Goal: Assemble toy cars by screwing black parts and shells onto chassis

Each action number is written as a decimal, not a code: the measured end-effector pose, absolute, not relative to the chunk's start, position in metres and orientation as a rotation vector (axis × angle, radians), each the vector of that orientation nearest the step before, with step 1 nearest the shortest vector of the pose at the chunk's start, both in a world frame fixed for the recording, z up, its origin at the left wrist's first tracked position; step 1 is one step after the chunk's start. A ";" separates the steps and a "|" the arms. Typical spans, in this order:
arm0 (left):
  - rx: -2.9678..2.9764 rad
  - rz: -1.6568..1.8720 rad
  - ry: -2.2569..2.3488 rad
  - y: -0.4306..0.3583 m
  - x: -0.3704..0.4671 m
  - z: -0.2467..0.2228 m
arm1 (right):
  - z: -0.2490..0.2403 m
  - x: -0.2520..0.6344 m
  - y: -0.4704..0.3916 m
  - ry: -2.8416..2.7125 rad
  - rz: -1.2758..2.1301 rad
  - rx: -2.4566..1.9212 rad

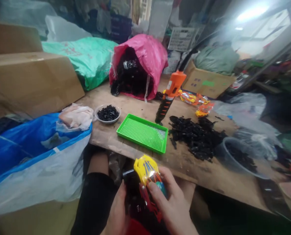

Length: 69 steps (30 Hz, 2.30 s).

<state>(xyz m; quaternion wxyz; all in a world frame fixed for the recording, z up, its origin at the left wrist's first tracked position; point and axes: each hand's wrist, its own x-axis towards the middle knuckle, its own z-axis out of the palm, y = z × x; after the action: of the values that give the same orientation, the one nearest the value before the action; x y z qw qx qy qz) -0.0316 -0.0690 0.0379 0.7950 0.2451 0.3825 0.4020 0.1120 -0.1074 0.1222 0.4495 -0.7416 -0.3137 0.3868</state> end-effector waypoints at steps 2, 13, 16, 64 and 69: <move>0.540 0.865 0.861 -0.071 -0.034 0.040 | 0.122 0.102 -0.105 -0.833 0.882 -1.901; 0.563 0.896 0.852 -0.068 -0.034 0.037 | 0.134 0.085 -0.104 -1.035 0.686 -2.065; 0.540 0.904 0.879 -0.068 -0.035 0.035 | 0.137 0.087 -0.108 -0.952 0.496 -2.160; 2.014 1.223 1.081 -0.070 -0.033 0.054 | 0.099 0.102 -0.130 -0.571 0.936 -1.672; 2.138 1.246 1.118 -0.072 -0.030 0.052 | 0.106 0.107 -0.128 -0.544 0.960 -1.711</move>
<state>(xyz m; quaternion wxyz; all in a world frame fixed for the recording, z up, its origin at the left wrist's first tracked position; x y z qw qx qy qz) -0.0303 -0.0717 0.0523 0.2113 0.7696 0.4024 0.4486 0.1067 -0.1281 0.1063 0.5250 -0.7153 -0.2276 0.4012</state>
